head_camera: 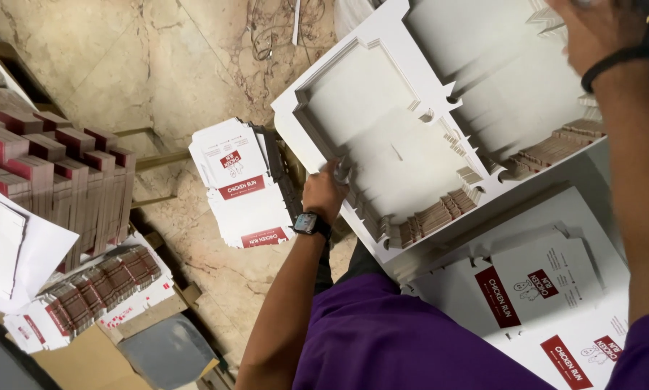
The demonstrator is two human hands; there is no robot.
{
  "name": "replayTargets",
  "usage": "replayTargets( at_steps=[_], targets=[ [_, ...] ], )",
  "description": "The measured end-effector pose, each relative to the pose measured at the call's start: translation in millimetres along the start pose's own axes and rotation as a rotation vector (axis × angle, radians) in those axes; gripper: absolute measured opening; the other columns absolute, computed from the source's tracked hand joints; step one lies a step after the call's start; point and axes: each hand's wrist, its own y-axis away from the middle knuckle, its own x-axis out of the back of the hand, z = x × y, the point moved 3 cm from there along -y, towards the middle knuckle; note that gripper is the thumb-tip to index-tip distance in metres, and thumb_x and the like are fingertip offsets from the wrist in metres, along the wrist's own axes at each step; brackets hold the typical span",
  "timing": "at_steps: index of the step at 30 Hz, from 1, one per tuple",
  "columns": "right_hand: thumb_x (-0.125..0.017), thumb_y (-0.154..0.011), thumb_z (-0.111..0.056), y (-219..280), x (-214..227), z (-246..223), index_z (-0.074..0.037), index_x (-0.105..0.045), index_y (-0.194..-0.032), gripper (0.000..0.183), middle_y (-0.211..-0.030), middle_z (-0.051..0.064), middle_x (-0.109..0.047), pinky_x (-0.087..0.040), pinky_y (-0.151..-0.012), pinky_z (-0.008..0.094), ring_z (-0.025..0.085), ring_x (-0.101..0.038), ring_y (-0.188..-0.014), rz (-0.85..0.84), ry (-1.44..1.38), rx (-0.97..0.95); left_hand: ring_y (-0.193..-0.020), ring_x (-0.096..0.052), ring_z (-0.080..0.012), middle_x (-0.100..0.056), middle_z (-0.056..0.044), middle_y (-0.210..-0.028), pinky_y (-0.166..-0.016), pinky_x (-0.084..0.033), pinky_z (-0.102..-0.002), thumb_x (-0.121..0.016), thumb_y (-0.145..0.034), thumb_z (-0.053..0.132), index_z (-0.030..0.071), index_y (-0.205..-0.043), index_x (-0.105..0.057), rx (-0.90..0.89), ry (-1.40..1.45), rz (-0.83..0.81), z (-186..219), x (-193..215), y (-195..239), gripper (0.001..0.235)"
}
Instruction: Removing excess cardboard frames from die-cut box templates and stacking the finished products.
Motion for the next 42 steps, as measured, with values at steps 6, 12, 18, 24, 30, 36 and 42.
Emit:
replayTargets(
  at_steps=[6, 12, 18, 24, 30, 36, 42],
  targets=[
    [-0.08, -0.102, -0.004, 145, 50, -52, -0.012, -0.033, -0.167, 0.081, -0.158, 0.033, -0.031, -0.054, -0.094, 0.067, 0.053, -0.046, -0.138, 0.182, -0.585, -0.38, -0.088, -0.077, -0.025, -0.074, -0.01, -0.12, -0.086, -0.065, -0.04, -0.078, -0.085, 0.028, 0.034, -0.162, -0.018, -0.018, 0.009, -0.085, 13, 17, 15, 0.098],
    [-0.076, -0.091, 0.014, 391, -66, -123, 0.006, -0.047, -0.153, 0.068, -0.126, 0.032, -0.053, -0.054, -0.081, 0.06, 0.048, -0.055, -0.108, 0.616, -0.62, -0.645, -0.041, -0.063, -0.0175, -0.074, -0.014, -0.068, -0.044, -0.062, -0.036, -0.062, -0.088, 0.062, 0.027, -0.164, -0.006, -0.279, 0.081, 0.01, 8, 47, 63, 0.101],
    [-0.083, -0.085, -0.005, 595, -151, -242, -0.003, -0.061, -0.14, 0.059, -0.119, 0.021, -0.059, -0.061, -0.072, 0.037, 0.038, -0.067, -0.099, 0.413, -0.598, -1.259, -0.073, -0.077, -0.0329, -0.077, -0.02, -0.108, -0.056, -0.063, -0.041, -0.066, -0.096, 0.027, 0.012, -0.149, -0.051, -0.596, 0.228, 0.103, -72, 11, 114, 0.057],
    [-0.059, -0.1, -0.009, 691, -182, -399, -0.015, -0.068, -0.127, 0.029, -0.099, 0.013, -0.074, -0.058, -0.082, 0.042, 0.03, -0.074, -0.09, 0.213, -1.02, -1.62, -0.076, -0.076, -0.0265, -0.078, 0.001, -0.081, -0.066, -0.064, -0.044, -0.063, -0.094, 0.033, 0.033, -0.099, -0.07, -1.022, -0.125, -0.389, -171, -85, 115, 0.008],
    [-0.052, -0.089, -0.019, 813, -277, -669, -0.033, -0.07, -0.129, 0.047, -0.133, -0.004, -0.072, -0.054, -0.105, 0.038, 0.022, -0.066, -0.126, -0.419, -1.229, -1.742, -0.063, -0.072, -0.0278, -0.071, -0.002, -0.063, -0.062, -0.058, -0.047, -0.043, -0.103, 0.04, 0.022, -0.081, -0.056, -0.97, -0.245, -0.493, -162, -101, 101, 0.03],
    [-0.076, -0.088, -0.03, 868, -297, -796, -0.017, -0.075, -0.131, 0.045, -0.136, 0.012, -0.072, -0.044, -0.116, 0.046, 0.033, -0.059, -0.134, -0.128, -1.603, -1.729, -0.057, -0.067, -0.0305, -0.067, -0.009, -0.055, -0.064, -0.056, -0.042, -0.04, -0.093, 0.017, 0.012, -0.065, -0.055, -0.843, -0.138, -0.572, -140, -108, 141, 0.032],
    [-0.053, -0.099, -0.027, 873, -332, -776, -0.014, -0.065, -0.142, 0.046, -0.139, 0.017, -0.067, -0.043, -0.115, 0.052, 0.037, -0.058, -0.133, 0.027, -1.689, -1.352, -0.067, -0.069, -0.0283, -0.071, -0.013, -0.062, -0.071, -0.056, -0.04, -0.052, -0.104, 0.048, 0.008, -0.066, -0.063, -0.47, 0.003, -0.664, -127, -144, 187, 0.056]
  ],
)
